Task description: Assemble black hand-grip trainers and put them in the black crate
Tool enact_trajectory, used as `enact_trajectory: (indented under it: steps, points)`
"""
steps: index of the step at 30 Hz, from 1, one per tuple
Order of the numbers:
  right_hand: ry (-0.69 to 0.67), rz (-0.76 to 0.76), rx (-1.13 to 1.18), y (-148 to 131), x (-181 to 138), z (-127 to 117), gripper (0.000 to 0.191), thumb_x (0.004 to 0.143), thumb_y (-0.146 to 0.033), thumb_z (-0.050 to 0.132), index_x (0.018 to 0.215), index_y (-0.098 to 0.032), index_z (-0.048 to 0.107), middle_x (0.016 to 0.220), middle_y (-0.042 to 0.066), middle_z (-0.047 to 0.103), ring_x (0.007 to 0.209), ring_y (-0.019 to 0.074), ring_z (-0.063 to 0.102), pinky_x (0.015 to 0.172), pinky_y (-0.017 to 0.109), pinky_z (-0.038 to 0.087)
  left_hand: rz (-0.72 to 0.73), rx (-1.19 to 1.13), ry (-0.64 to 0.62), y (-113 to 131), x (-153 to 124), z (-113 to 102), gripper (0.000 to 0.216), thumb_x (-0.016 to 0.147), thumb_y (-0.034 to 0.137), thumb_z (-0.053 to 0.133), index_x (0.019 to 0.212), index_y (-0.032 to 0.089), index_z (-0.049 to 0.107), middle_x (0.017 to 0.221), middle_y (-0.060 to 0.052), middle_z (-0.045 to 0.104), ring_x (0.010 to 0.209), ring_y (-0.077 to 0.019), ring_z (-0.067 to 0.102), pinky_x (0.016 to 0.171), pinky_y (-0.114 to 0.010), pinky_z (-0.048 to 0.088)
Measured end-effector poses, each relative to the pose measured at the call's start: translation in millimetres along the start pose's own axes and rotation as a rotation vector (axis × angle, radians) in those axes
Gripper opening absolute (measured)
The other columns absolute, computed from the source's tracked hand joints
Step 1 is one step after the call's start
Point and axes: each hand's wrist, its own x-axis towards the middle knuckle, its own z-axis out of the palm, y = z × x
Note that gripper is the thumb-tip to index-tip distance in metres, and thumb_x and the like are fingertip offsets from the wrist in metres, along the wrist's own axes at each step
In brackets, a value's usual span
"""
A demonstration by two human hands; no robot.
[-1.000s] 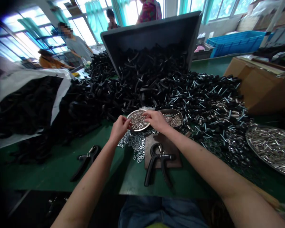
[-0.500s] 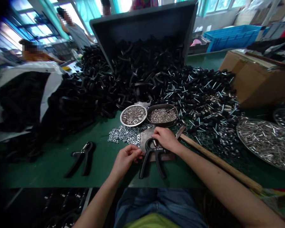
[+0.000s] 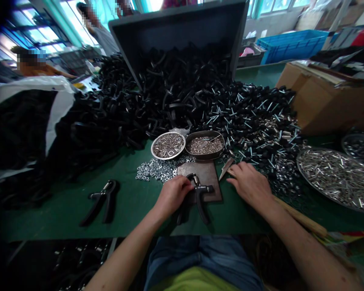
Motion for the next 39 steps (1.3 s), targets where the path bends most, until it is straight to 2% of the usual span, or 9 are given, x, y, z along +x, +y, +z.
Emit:
enact_trajectory:
  steps: [4, 7, 11, 16, 20, 25, 30, 36, 39]
  points:
    - [-0.08, 0.113, -0.21, 21.7, -29.2, 16.5, 0.025, 0.083, -0.042, 0.055, 0.08, -0.017, 0.054, 0.08, 0.007, 0.057, 0.078, 0.0235, 0.055, 0.059, 0.032, 0.038, 0.164, 0.282, -0.007, 7.7, -0.6, 1.3, 0.012, 0.087, 0.023, 0.052, 0.081, 0.018, 0.061, 0.083, -0.004, 0.063, 0.077, -0.0185, 0.058, 0.064, -0.027, 0.041]
    - [-0.066, 0.155, -0.258, 20.7, -31.9, 18.4, 0.025, 0.09, -0.038, 0.044, 0.08, -0.016, 0.053, 0.079, 0.009, 0.058, 0.076, 0.0242, 0.057, 0.057, 0.033, 0.036, 0.204, 0.338, 0.05, 9.9, -9.7, 7.3, 0.019, 0.09, 0.028, 0.047, 0.082, 0.019, 0.061, 0.08, -0.004, 0.062, 0.077, -0.0183, 0.057, 0.063, -0.028, 0.042]
    - [-0.053, 0.188, -0.032, 0.6, -19.8, -6.4, 0.03, 0.094, -0.037, 0.033, 0.102, -0.018, 0.055, 0.086, 0.008, 0.066, 0.069, 0.0222, 0.062, 0.052, 0.031, 0.037, 0.165, 0.291, 0.121, 7.0, -27.3, 12.8, 0.022, 0.092, 0.031, 0.043, 0.1, 0.022, 0.061, 0.091, -0.004, 0.062, 0.084, -0.0176, 0.055, 0.068, -0.027, 0.044]
    - [-0.037, 0.013, 0.472, -35.9, -2.9, -23.4, 0.038, 0.096, -0.027, 0.027, 0.131, -0.024, 0.041, 0.122, 0.005, 0.062, 0.101, 0.0195, 0.063, 0.077, 0.031, 0.05, 0.123, 0.249, 0.105, 5.7, -37.9, 11.8, 0.031, 0.091, 0.027, 0.044, 0.121, 0.025, 0.052, 0.105, -0.005, 0.059, 0.093, -0.0194, 0.054, 0.07, -0.028, 0.048]
    - [-0.158, -0.039, 0.418, -46.3, -3.7, -19.1, 0.037, 0.094, -0.028, 0.032, 0.126, -0.025, 0.05, 0.118, 0.006, 0.064, 0.099, 0.0236, 0.065, 0.081, 0.04, 0.052, 0.11, 0.151, 0.104, 4.1, -39.1, 13.5, 0.034, 0.089, 0.022, 0.047, 0.123, 0.026, 0.051, 0.106, -0.005, 0.058, 0.096, -0.0198, 0.054, 0.076, -0.03, 0.05]
    - [-0.029, -0.075, 0.484, -48.4, -27.0, -28.4, 0.04, 0.094, -0.023, 0.031, 0.132, -0.023, 0.046, 0.125, 0.006, 0.06, 0.108, 0.0188, 0.06, 0.09, 0.036, 0.051, -0.013, -0.067, 0.166, 1.2, -42.4, 15.4, 0.043, 0.08, 0.022, 0.061, 0.122, 0.021, 0.047, 0.114, -0.007, 0.053, 0.095, -0.0186, 0.057, 0.082, -0.032, 0.051]
    - [-0.119, -0.132, 0.348, -46.3, -41.9, -22.4, 0.041, 0.093, -0.024, 0.036, 0.132, -0.026, 0.047, 0.116, 0.005, 0.066, 0.096, 0.0193, 0.066, 0.079, 0.035, 0.056, -0.124, -0.133, 0.181, 2.2, -43.0, 14.6, 0.037, 0.077, 0.022, 0.063, 0.111, 0.018, 0.048, 0.101, -0.006, 0.056, 0.088, -0.0193, 0.058, 0.077, -0.034, 0.05]
    - [0.121, -0.05, 0.47, -44.9, -42.9, -33.4, 0.042, 0.094, -0.023, 0.034, 0.134, -0.025, 0.044, 0.121, 0.007, 0.063, 0.105, 0.0193, 0.062, 0.084, 0.034, 0.054, -0.162, -0.136, 0.132, 1.5, -40.5, 16.8, 0.037, 0.077, 0.022, 0.061, 0.111, 0.018, 0.047, 0.094, -0.005, 0.06, 0.088, -0.0204, 0.059, 0.075, -0.033, 0.048]
    - [0.057, -0.123, 0.384, -51.6, -43.6, -32.8, 0.042, 0.093, -0.023, 0.035, 0.134, -0.025, 0.045, 0.1, 0.006, 0.07, 0.084, 0.0183, 0.067, 0.07, 0.03, 0.055, -0.17, -0.139, 0.134, 2.7, -39.9, 17.1, 0.037, 0.077, 0.021, 0.06, 0.112, 0.018, 0.048, 0.095, -0.006, 0.061, 0.088, -0.0204, 0.059, 0.074, -0.032, 0.048]
